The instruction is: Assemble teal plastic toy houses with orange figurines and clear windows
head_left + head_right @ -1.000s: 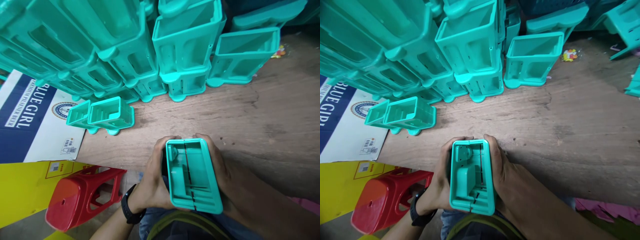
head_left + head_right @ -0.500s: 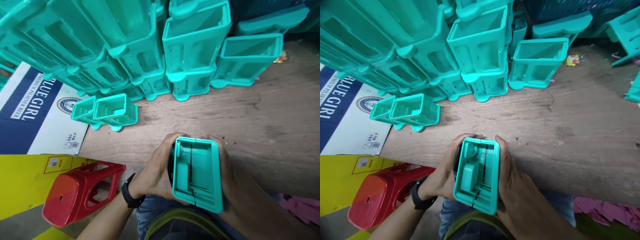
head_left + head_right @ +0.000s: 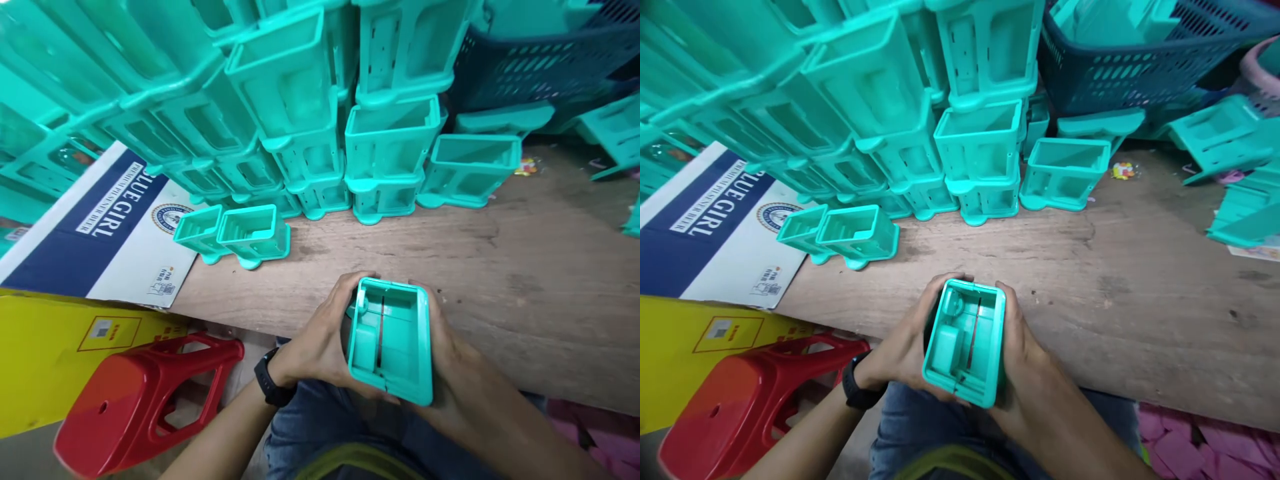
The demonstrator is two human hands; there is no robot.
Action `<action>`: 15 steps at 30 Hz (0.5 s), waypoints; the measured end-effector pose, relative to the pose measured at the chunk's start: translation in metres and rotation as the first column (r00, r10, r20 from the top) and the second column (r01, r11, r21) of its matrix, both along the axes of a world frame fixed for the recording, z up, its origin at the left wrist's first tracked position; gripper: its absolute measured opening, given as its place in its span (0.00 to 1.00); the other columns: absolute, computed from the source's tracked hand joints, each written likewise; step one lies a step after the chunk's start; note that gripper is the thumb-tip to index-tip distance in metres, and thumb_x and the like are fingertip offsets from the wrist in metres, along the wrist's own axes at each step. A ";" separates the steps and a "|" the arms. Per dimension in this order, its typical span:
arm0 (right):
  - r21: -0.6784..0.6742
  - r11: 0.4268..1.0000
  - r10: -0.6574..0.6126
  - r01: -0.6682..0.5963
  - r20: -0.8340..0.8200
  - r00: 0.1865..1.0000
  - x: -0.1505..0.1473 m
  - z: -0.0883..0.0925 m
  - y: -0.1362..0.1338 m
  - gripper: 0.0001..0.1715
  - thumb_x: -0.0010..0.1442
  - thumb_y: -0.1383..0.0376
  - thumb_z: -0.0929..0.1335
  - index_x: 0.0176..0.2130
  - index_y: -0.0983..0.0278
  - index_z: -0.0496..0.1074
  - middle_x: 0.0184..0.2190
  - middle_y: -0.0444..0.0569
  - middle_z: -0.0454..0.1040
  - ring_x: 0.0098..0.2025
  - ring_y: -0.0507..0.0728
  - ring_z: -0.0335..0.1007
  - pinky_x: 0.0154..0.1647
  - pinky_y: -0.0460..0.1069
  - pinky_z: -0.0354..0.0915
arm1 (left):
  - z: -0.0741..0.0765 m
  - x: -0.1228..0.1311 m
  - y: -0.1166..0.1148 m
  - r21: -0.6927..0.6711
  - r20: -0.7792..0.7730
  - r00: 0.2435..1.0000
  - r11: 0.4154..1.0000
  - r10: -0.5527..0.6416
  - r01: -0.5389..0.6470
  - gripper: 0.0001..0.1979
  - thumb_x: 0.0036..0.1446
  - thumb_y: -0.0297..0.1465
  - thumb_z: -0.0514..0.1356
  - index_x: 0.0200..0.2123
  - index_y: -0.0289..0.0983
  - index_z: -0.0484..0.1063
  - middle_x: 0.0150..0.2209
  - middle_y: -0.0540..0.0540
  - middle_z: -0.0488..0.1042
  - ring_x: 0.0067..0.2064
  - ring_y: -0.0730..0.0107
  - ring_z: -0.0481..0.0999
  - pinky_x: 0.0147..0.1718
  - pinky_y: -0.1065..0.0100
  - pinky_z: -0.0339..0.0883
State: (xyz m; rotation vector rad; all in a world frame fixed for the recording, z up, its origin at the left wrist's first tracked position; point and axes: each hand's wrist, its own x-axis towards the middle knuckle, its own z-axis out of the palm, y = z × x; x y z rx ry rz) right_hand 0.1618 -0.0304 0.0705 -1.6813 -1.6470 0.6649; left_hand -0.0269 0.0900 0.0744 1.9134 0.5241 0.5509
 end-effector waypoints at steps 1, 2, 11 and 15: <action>-0.016 1.000 0.025 -0.025 -0.021 0.999 0.000 0.003 0.002 0.57 0.54 0.61 0.72 0.72 0.60 0.42 0.44 0.54 0.80 0.32 0.63 0.82 0.26 0.51 0.77 | 0.000 0.001 -0.001 0.019 0.015 1.000 1.000 0.011 -0.011 0.65 0.34 0.53 0.80 0.70 0.42 0.52 0.67 0.35 0.61 0.67 0.38 0.65 0.68 0.44 0.61; -0.032 0.998 0.044 -0.045 -0.046 0.998 0.000 0.006 0.003 0.55 0.54 0.61 0.72 0.71 0.60 0.42 0.44 0.55 0.80 0.33 0.63 0.82 0.26 0.51 0.76 | -0.001 0.001 -0.002 0.037 0.031 0.999 0.999 0.022 -0.023 0.65 0.34 0.53 0.80 0.70 0.42 0.52 0.67 0.35 0.61 0.67 0.39 0.65 0.68 0.44 0.61; -0.100 0.986 0.104 -0.132 -0.243 0.964 0.003 0.020 0.011 0.44 0.55 0.64 0.73 0.63 0.59 0.49 0.46 0.51 0.77 0.40 0.60 0.80 0.38 0.50 0.76 | 0.000 0.001 -0.005 0.007 0.007 0.999 0.999 0.044 -0.044 0.65 0.34 0.55 0.79 0.70 0.43 0.52 0.65 0.37 0.63 0.65 0.40 0.68 0.67 0.43 0.61; -0.091 0.989 0.092 -0.117 -0.241 0.966 0.002 0.019 0.012 0.52 0.52 0.62 0.75 0.66 0.60 0.47 0.52 0.57 0.75 0.47 0.64 0.80 0.43 0.53 0.76 | -0.001 0.002 -0.005 0.028 0.015 0.999 0.999 0.046 -0.047 0.67 0.36 0.56 0.78 0.72 0.42 0.49 0.67 0.35 0.60 0.67 0.39 0.65 0.69 0.42 0.58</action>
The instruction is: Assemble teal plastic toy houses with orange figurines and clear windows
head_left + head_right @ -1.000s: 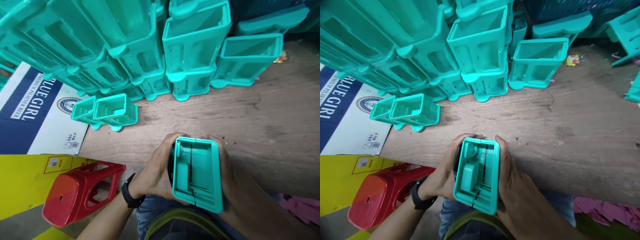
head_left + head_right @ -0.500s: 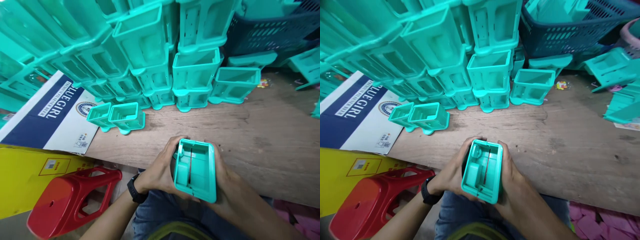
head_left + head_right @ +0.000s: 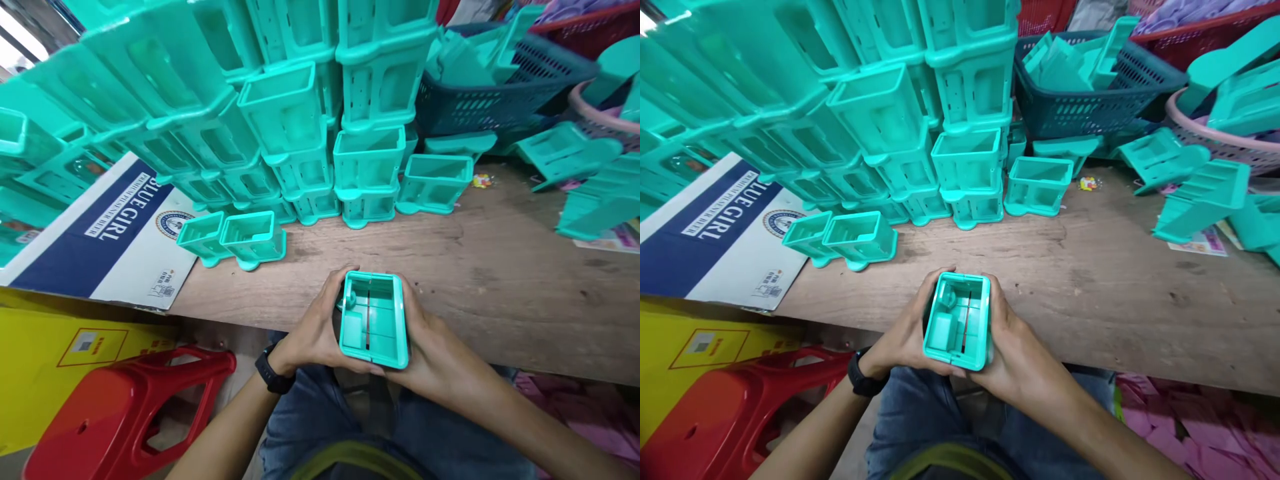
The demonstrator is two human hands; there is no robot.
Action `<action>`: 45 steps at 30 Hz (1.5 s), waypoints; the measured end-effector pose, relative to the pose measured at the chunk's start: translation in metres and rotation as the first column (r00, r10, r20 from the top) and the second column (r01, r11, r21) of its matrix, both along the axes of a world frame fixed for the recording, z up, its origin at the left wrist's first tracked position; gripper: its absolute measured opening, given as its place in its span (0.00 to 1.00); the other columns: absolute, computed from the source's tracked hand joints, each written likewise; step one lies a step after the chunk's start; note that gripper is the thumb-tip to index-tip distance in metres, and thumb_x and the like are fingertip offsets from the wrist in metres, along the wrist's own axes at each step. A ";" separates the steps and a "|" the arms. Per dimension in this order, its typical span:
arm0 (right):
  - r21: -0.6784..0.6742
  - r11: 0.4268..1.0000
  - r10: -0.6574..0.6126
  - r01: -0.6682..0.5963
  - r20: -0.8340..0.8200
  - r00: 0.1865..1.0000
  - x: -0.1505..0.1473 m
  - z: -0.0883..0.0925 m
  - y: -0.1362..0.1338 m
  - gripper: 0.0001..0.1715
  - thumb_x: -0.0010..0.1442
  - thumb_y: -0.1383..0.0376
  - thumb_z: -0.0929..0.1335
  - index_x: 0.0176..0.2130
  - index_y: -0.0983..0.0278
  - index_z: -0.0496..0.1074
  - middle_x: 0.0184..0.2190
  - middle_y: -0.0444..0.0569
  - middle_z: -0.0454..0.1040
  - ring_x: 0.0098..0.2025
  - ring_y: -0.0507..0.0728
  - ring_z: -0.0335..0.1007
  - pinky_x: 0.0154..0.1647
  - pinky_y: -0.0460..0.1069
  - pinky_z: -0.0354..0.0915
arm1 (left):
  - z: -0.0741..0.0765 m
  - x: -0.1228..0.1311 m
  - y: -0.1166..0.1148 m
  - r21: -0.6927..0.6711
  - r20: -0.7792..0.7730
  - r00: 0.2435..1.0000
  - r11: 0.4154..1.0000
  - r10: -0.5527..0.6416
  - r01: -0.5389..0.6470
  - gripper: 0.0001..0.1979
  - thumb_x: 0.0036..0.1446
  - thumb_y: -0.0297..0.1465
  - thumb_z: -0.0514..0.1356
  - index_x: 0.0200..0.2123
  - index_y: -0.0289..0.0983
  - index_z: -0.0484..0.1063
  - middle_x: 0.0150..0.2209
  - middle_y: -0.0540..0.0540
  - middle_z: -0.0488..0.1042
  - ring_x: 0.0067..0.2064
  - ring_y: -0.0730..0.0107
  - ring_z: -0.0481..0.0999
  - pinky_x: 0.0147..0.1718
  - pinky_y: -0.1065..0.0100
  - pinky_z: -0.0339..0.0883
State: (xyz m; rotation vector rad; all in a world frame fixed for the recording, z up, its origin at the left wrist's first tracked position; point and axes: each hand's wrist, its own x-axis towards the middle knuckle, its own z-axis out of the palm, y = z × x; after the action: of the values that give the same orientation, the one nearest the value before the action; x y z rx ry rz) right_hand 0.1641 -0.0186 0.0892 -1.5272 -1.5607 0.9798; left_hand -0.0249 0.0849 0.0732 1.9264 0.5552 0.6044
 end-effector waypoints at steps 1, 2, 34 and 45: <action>-0.002 1.000 -0.001 0.001 -0.001 1.000 -0.001 0.000 0.000 0.52 0.52 0.62 0.75 0.66 0.61 0.46 0.51 0.57 0.76 0.46 0.64 0.81 0.42 0.54 0.77 | -0.001 0.000 0.000 0.005 -0.004 1.000 1.000 -0.001 0.001 0.67 0.36 0.57 0.78 0.72 0.43 0.48 0.68 0.35 0.59 0.68 0.38 0.64 0.70 0.41 0.57; -0.002 1.000 -0.002 0.002 -0.001 1.000 -0.002 0.001 0.000 0.53 0.53 0.62 0.75 0.66 0.61 0.46 0.50 0.57 0.76 0.44 0.64 0.81 0.41 0.54 0.77 | -0.001 -0.001 0.000 0.011 -0.010 1.000 1.000 -0.004 0.004 0.68 0.36 0.57 0.78 0.73 0.43 0.47 0.69 0.34 0.58 0.69 0.37 0.62 0.70 0.40 0.55; 0.300 0.869 -0.487 0.393 0.382 0.785 -0.065 -0.037 -0.038 0.44 0.70 0.59 0.61 0.76 0.68 0.41 0.58 0.66 0.76 0.45 0.68 0.84 0.25 0.52 0.79 | 0.002 -0.002 -0.070 -0.017 -0.042 0.829 0.830 0.557 -0.558 0.43 0.44 0.36 0.74 0.60 0.45 0.58 0.46 0.47 0.75 0.41 0.57 0.79 0.43 0.53 0.79; 0.237 0.939 -0.326 0.250 0.378 0.867 -0.040 -0.034 -0.042 0.49 0.71 0.52 0.65 0.77 0.61 0.38 0.60 0.59 0.76 0.46 0.66 0.84 0.37 0.53 0.81 | -0.004 -0.011 -0.061 0.044 -0.074 0.841 0.844 0.536 -0.534 0.42 0.44 0.39 0.74 0.59 0.48 0.58 0.44 0.48 0.75 0.40 0.55 0.79 0.38 0.53 0.77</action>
State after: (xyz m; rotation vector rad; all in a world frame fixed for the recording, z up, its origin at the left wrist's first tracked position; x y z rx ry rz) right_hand 0.1239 -0.0606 0.0556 -1.8509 -1.5821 0.3443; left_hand -0.0363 0.0235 0.0687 1.8180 1.1693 0.8844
